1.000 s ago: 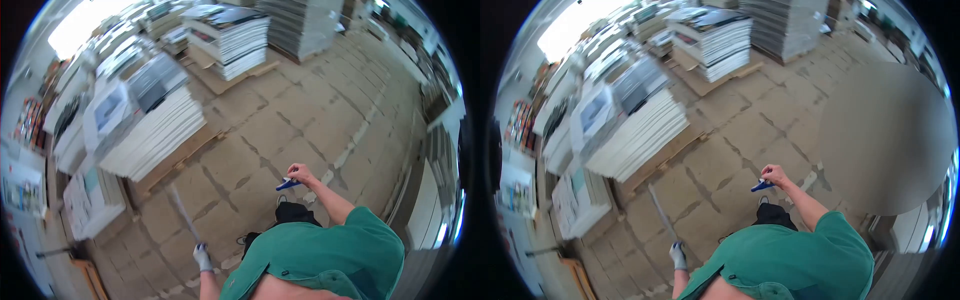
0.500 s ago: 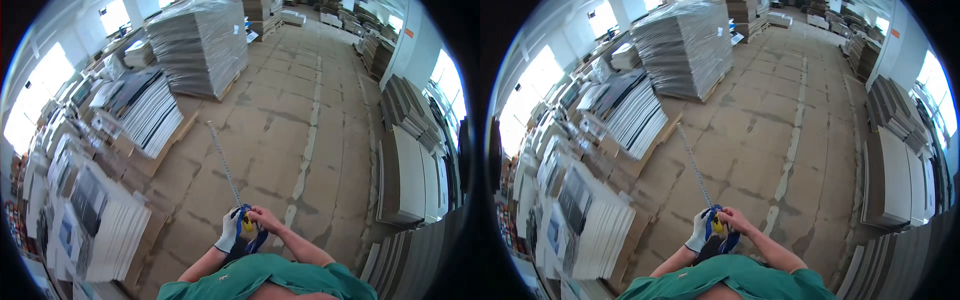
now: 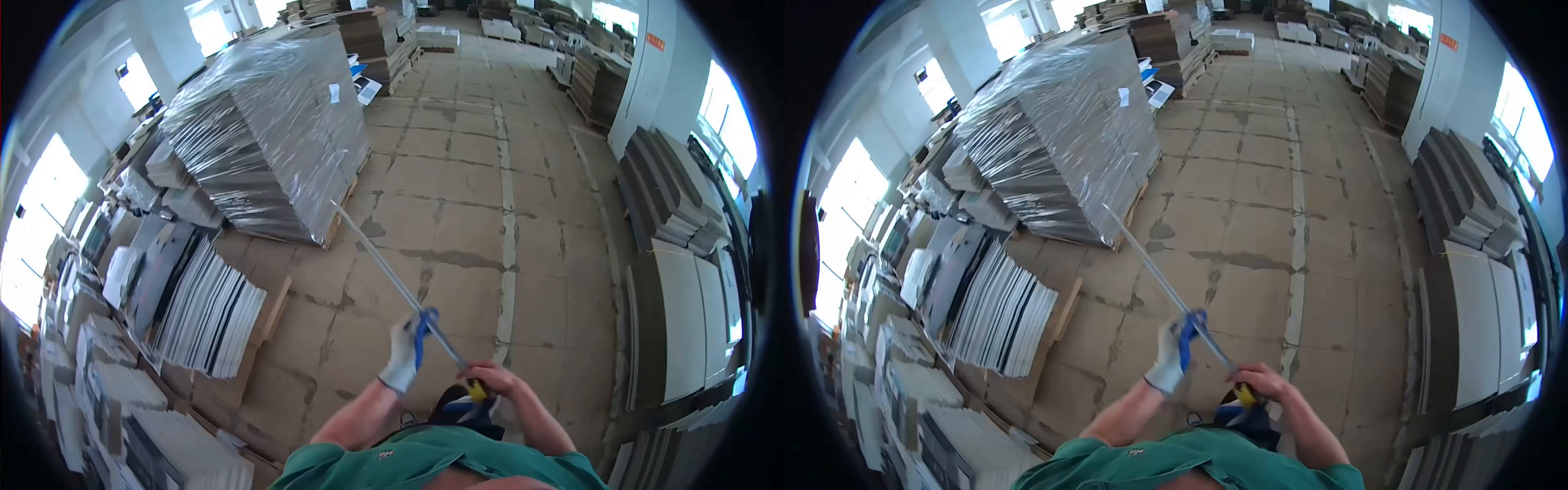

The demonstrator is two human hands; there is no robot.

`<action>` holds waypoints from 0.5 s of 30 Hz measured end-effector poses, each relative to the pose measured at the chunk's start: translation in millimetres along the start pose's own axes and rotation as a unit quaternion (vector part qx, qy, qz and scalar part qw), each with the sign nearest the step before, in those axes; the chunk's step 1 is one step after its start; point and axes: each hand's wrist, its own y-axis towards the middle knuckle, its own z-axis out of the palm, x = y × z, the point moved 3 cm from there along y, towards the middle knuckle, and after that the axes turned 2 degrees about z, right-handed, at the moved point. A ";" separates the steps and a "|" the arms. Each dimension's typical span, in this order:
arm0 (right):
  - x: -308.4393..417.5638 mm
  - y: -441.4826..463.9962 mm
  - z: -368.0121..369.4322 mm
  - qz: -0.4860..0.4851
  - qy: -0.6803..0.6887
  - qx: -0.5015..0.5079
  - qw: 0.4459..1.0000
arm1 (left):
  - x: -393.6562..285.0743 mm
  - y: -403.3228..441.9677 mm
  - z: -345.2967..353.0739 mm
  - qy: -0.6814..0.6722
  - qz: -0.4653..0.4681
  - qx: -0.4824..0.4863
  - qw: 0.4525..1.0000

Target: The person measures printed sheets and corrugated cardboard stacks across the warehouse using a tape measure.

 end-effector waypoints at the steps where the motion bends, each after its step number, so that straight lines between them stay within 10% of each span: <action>1: 5.7 7.2 -29.3 0.039 -0.025 -0.017 0.999 | -11.2 56.2 -4.9 -0.008 0.021 -0.005 1.000; 8: 79.6 86.3 -246.3 0.082 -0.119 -0.077 0.986 | -135.4 353.3 5.6 -0.005 0.146 -0.088 0.985; 15: 231.2 253.1 -408.1 0.052 -0.164 -0.009 0.985 | -102.3 518.8 56.4 -0.086 0.013 -0.044 0.995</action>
